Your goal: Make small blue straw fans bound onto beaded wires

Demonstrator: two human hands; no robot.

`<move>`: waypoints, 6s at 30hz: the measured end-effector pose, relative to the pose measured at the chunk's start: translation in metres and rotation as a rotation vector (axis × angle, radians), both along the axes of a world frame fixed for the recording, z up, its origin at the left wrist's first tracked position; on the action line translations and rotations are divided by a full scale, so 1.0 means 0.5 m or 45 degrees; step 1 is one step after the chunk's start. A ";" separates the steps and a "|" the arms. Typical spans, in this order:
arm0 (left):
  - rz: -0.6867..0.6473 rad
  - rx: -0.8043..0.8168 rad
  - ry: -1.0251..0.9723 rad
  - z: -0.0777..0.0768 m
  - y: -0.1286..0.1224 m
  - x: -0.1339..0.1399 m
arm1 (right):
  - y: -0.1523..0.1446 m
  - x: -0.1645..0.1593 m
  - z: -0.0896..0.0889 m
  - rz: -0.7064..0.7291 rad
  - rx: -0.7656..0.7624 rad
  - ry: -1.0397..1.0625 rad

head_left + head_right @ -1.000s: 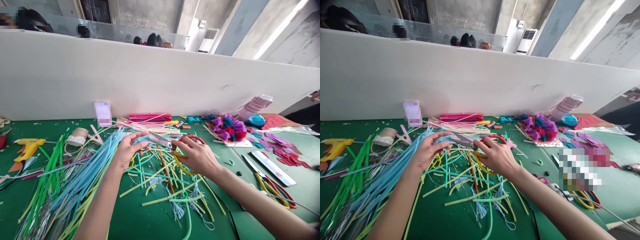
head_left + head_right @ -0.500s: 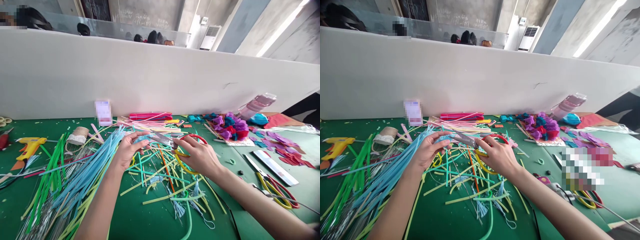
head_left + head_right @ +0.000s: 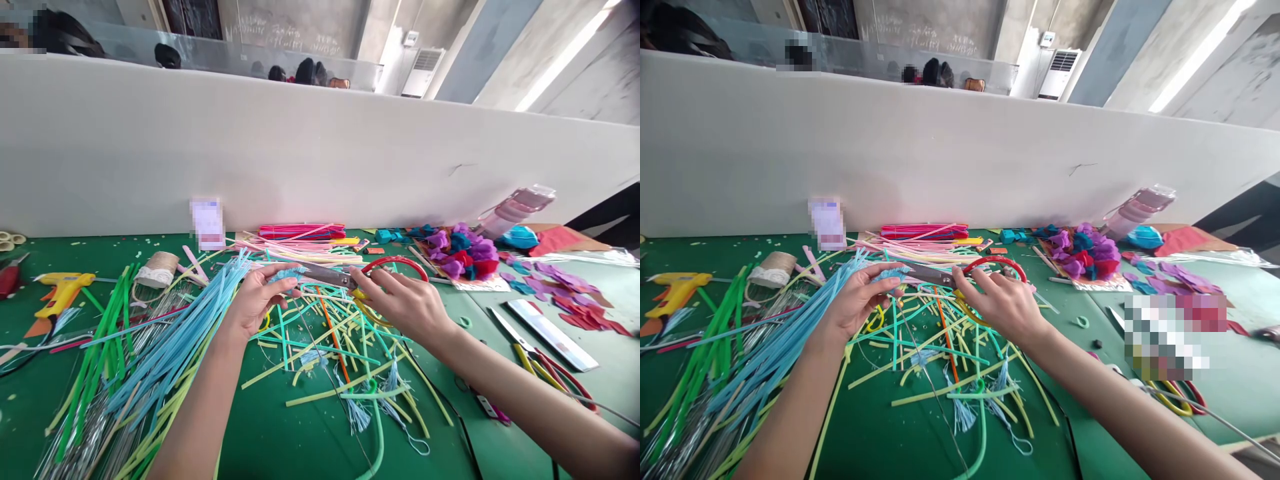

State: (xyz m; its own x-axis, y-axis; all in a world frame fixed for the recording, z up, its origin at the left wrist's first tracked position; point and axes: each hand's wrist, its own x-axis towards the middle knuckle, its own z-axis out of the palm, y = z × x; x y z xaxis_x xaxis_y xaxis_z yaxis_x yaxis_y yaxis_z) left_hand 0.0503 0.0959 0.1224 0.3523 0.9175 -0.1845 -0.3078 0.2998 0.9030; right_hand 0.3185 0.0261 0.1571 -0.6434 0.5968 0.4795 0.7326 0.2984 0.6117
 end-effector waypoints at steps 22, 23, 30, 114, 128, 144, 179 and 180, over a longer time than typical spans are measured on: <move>-0.065 -0.064 -0.018 -0.029 0.009 0.005 | 0.072 -0.002 0.000 0.079 -0.025 -0.174; -0.068 -0.073 -0.024 -0.030 0.009 0.006 | 0.076 -0.001 0.000 0.121 -0.023 -0.165; -0.104 -0.083 -0.016 -0.035 0.011 0.008 | 0.090 0.006 0.011 0.293 -0.071 -0.165; -0.002 -0.203 0.019 -0.032 0.009 0.021 | 0.092 -0.015 -0.023 -0.025 -0.342 -0.142; -0.119 -0.225 -0.040 -0.045 0.012 0.018 | 0.099 0.006 -0.019 0.037 -0.576 -0.164; -0.211 0.105 0.231 -0.012 0.005 -0.014 | 0.056 -0.011 -0.147 -0.673 -1.252 0.227; -0.146 0.149 0.347 -0.030 0.028 -0.040 | 0.173 -0.129 0.017 0.077 -1.775 1.143; -0.138 0.154 0.350 -0.032 0.029 -0.039 | 0.178 -0.124 0.017 0.098 -1.810 1.155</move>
